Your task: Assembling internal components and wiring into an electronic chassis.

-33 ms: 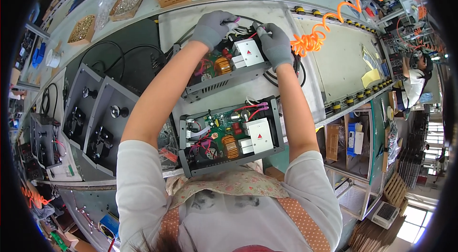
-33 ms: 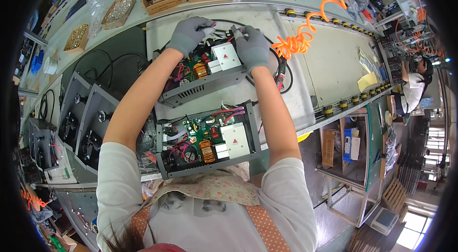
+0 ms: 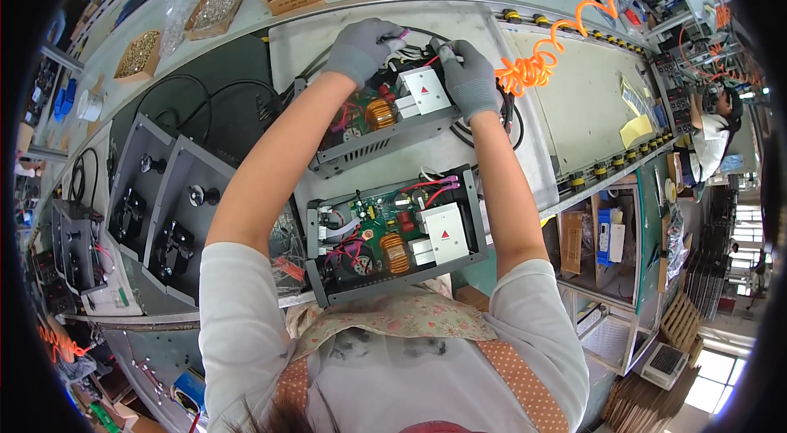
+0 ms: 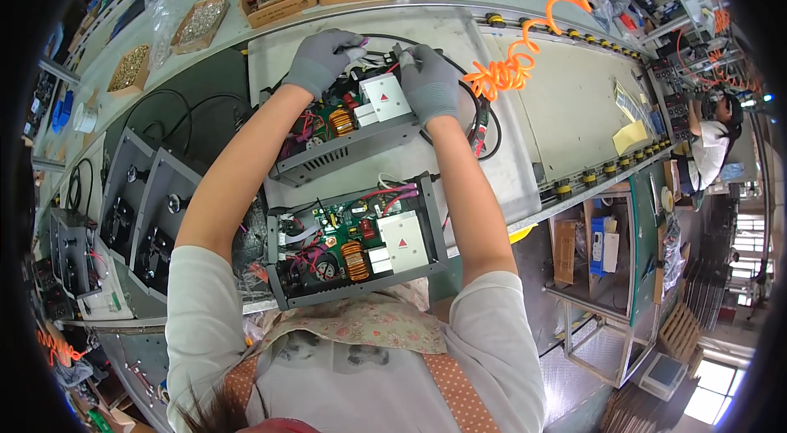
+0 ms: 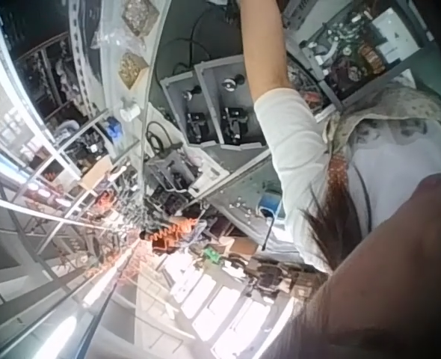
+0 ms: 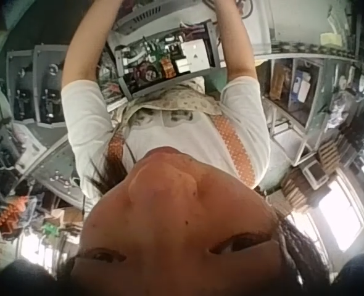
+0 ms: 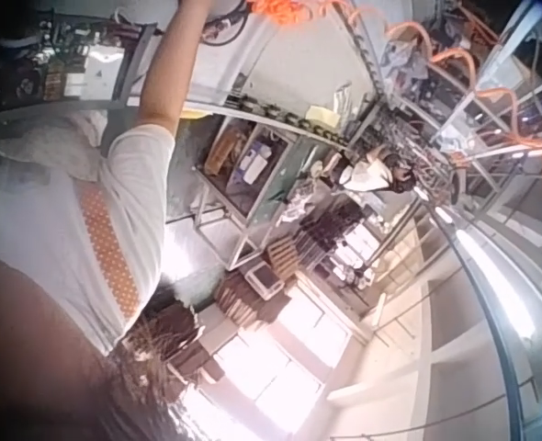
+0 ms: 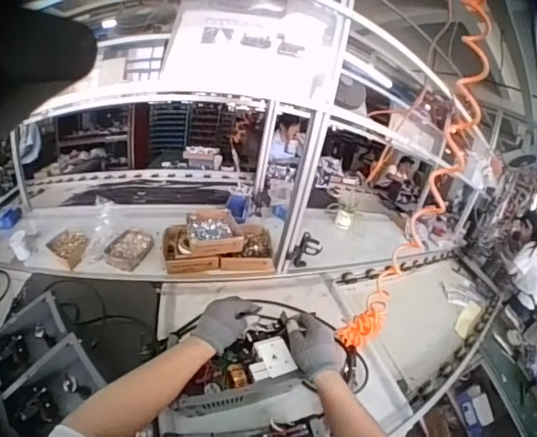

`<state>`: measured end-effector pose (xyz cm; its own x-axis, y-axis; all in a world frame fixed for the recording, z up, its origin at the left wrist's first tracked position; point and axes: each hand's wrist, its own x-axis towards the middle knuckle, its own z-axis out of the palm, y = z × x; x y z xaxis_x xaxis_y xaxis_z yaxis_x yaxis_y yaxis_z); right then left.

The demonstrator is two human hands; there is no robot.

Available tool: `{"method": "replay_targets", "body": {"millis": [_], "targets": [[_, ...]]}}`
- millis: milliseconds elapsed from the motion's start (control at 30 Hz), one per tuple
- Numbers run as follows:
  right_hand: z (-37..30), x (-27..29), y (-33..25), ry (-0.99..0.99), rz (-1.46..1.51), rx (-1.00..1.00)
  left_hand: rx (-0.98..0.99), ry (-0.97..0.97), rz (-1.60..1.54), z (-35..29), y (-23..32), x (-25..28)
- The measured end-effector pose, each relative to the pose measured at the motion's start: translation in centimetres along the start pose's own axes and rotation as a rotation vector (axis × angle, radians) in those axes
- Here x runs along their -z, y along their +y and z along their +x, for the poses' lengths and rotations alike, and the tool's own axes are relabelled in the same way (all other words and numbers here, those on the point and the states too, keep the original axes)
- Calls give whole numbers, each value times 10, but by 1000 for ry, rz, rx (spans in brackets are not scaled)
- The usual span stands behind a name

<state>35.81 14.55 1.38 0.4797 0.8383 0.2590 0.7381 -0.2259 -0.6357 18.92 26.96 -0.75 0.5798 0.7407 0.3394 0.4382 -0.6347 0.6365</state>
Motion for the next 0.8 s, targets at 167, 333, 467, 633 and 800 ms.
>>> {"method": "replay_targets", "body": {"millis": [167,333,467,633,800], "targets": [[-7,-2,-8,55,-102,13,-168,-116,284,13,20,-5],[-6,0,-7,26,-108,-14,99,-248,31,21,23,-12],[-6,1,-9,8,-110,-19,140,-206,-46,21,18,-7],[-6,-1,-9,8,-126,-68,113,-265,130,23,22,-4],[-7,-4,-14,-5,-135,-53,78,-226,47,22,17,-5]]}}
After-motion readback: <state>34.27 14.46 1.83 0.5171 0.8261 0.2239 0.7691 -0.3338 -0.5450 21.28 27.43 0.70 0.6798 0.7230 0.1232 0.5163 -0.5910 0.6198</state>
